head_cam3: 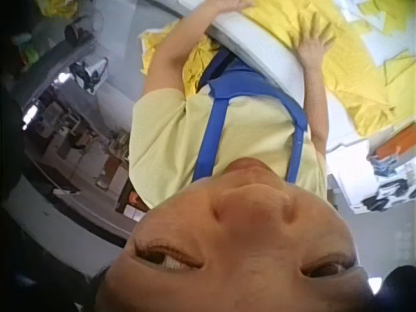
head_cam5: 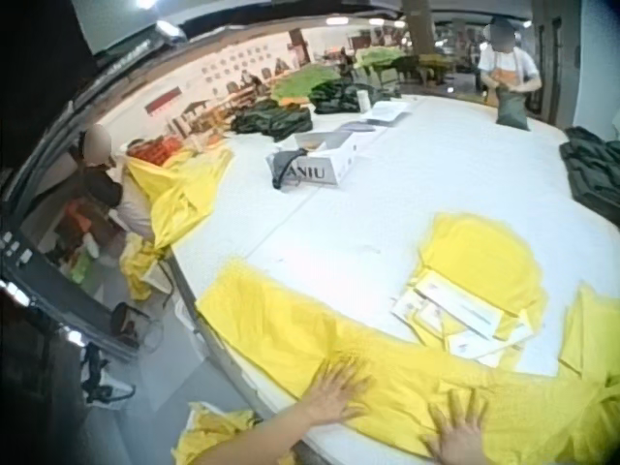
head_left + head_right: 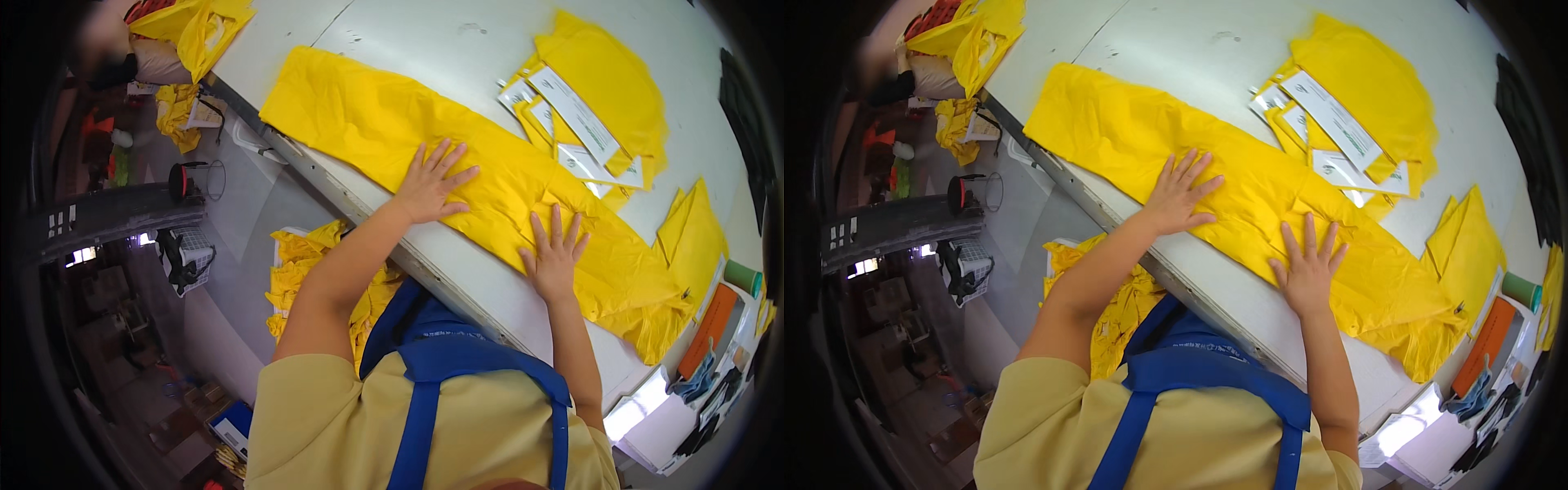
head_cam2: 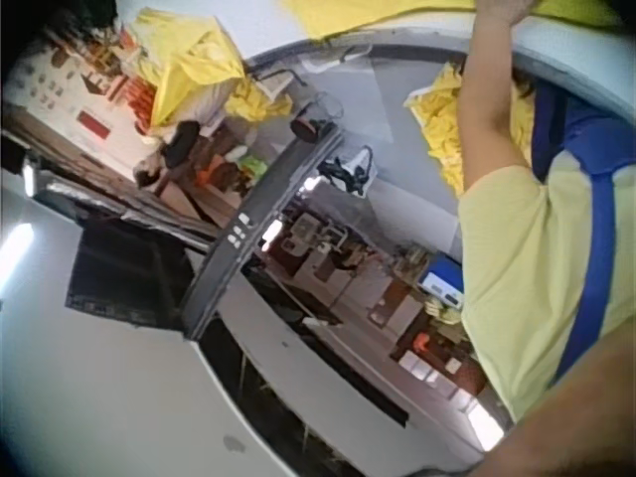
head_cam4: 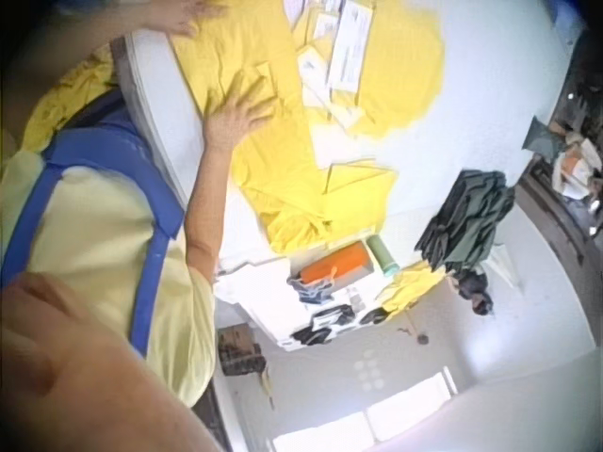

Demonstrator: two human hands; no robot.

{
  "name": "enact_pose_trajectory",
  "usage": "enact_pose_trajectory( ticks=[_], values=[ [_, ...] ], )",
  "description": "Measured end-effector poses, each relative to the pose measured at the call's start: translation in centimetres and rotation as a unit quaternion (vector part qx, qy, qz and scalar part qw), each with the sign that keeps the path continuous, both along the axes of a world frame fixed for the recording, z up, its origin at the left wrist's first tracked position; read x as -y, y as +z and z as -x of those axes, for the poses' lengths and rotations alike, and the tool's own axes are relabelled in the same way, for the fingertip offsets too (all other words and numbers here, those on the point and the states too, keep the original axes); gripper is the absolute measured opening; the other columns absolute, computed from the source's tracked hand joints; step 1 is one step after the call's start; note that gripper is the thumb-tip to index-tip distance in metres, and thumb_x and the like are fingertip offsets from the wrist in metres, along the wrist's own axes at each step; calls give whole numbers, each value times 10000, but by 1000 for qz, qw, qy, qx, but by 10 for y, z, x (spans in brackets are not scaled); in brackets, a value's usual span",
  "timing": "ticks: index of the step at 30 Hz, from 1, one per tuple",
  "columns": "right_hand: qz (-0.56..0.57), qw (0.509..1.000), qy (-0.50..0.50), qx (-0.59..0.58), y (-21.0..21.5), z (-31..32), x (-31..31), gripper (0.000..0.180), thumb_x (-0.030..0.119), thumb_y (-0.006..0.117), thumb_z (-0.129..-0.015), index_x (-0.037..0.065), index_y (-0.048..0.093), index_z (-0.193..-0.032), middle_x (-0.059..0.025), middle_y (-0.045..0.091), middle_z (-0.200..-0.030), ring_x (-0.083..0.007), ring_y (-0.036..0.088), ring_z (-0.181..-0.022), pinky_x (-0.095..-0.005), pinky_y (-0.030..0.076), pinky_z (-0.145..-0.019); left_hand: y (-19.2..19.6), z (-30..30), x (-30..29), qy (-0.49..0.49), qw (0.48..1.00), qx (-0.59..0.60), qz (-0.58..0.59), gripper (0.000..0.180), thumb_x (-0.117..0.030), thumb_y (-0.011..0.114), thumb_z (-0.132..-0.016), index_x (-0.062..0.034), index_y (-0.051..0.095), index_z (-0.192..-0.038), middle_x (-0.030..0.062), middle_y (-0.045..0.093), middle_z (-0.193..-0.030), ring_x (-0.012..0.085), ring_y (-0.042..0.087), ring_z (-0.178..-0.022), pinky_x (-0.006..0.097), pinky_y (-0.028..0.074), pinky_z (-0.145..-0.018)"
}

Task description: The person folds a yellow raincoat on a table, smoothing and aligning the fabric, then places it into a clear plastic bag. The person uses shears to trim loose threads before folding.

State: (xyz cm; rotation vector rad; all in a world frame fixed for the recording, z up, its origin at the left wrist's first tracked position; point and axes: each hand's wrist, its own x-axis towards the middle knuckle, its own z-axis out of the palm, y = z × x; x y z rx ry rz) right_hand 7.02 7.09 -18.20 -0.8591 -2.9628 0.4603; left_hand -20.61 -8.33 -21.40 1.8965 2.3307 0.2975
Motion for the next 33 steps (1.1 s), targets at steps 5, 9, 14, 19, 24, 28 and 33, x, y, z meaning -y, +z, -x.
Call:
enact_pose_trajectory(
  ticks=[5, 9, 14, 19, 24, 28, 33],
  values=[
    [-57, 998, -5, 26, -19, 14, 8, 546, 395, 574, -841, 243, 476, -1356, -68, 226, -1530, -394, 69, -1416, -604, -31, -1091, 5, 152, 83, 110, 978, -90, 153, 664, -431, 531, -881, -231, 269, -1458, 76, 194, -1532, 279, 177, -1408, 554, 115, -1114],
    [-70, 996, -14, 56, -18, 19, 12, 543, 372, 554, -852, 215, 467, -1365, -73, 232, -1528, -382, 77, -1419, -589, -25, -1098, -3, 216, 112, 399, 911, -103, -29, 710, -344, 592, -872, -157, 240, -1460, 158, 219, -1499, 310, 214, -1378, 495, 156, -1121],
    [-88, 995, -7, 47, -27, 13, 13, 547, 372, 539, -857, 209, 454, -1372, -78, 232, -1528, -380, 80, -1419, -581, -11, -1101, -21, 213, 117, 609, 610, 339, -376, 701, -138, 667, -838, -45, 270, -1409, 154, 410, -1364, 297, 463, -1201, 404, 411, -970],
    [-34, 994, -39, 95, 2, 36, 11, 557, 341, 602, -835, 160, 464, -1344, -107, 286, -1491, -381, 149, -1398, -573, 81, -1102, -3, 222, 131, 560, 413, 590, -409, 307, -52, 624, -865, -57, 527, -1156, 70, 604, -1083, 215, 601, -937, 346, 509, -678],
    [136, 966, -146, -166, 13, 106, 59, 785, 252, 691, -795, 25, 279, -1423, -228, 248, -1476, -370, 207, -1382, -434, 166, -1131, -5, 219, 135, 574, 417, 628, -322, 227, -65, 624, -867, -68, 553, -1084, 67, 617, -1069, 201, 608, -901, 329, 474, -659],
    [41, 996, -76, -13, 10, 139, 112, 1013, 497, 724, -700, -7, 238, -1432, -204, 220, -1500, -364, 158, -1406, -498, 100, -1132, 13, 217, 124, 541, 360, 695, -307, 296, -49, 620, -863, -59, 546, -1150, 85, 612, -1126, 259, 603, -996, 405, 506, -805],
    [85, 988, -102, -73, -18, 127, 121, 1018, 472, 739, -682, -13, 240, -1426, -201, 237, -1492, -356, 187, -1398, -468, 138, -1133, 62, 213, 125, 352, 448, 710, -414, 416, -86, 556, -893, -30, 463, -1295, 126, 526, -1280, 293, 503, -1175, 451, 406, -1002]
  ],
)
